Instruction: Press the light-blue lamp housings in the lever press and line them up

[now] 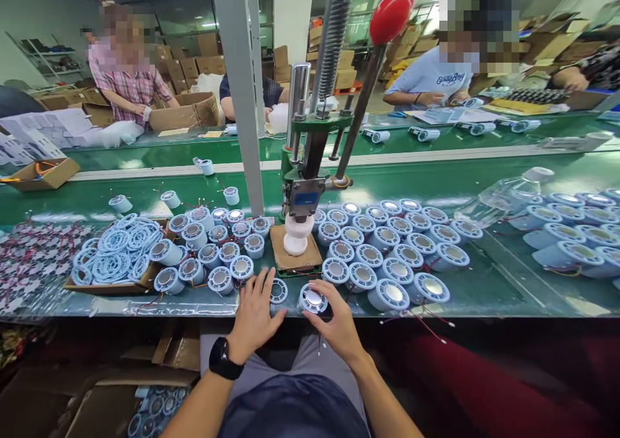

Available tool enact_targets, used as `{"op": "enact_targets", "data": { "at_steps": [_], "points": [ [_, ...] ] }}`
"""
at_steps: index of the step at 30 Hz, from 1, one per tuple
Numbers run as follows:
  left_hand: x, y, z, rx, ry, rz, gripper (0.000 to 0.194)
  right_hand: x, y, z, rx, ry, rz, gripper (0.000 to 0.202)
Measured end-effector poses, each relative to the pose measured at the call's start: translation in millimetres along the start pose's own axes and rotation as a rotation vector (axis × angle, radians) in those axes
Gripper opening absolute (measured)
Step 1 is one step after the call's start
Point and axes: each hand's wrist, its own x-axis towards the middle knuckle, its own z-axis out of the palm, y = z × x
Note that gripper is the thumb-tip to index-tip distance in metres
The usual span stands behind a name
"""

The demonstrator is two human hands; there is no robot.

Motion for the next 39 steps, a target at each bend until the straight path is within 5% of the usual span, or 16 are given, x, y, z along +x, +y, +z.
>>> {"op": "enact_targets", "data": {
  "at_steps": [5,8,14,21,26,29,32,34,36,39],
  "points": [
    [0,-2,-2.7,-0.168,0.072,0.009,0.063,-4,-1,7,-0.025,0.051,0.056,0.043],
    [-2,10,-4.1,-0.301,0.219,-0.039,0.076,-1,-4,27,-0.042,0.058,0.088,0.052],
    [3,35,-9.0,-0.24,0.241,-0.077,0.087,7,-7,69,0.009,0.117,0.03,0.062],
    [4,35,-6.9,-0.272,0.238,-0.135,0.078,9,-8,69,0.024,0.125,0.008,0.067],
    [-1,38,14.8,-0.381,0.272,-0.209,0.061,8,-6,66,-0.084,0.0,-0.003,0.053],
    [-2,38,21.8,-0.504,0.254,-0.228,0.049,16,-10,44,-0.16,-0.139,-0.056,0.055],
    [10,37,5.4,-0.625,0.194,-0.251,0.047,58,-38,-7,-0.245,-0.243,-0.216,0.065],
    [27,35,-15.2,-0.665,0.193,-0.251,0.047,111,-74,-51,-0.346,-0.13,-0.352,0.062],
    [49,34,-34.9,-0.705,0.218,-0.26,0.049,178,-118,-93,-0.436,0.122,-0.474,0.051],
    [82,34,-49.1,-0.784,0.238,-0.285,0.052,277,-177,-134,-0.481,0.374,-0.519,0.046]
  ]
}}
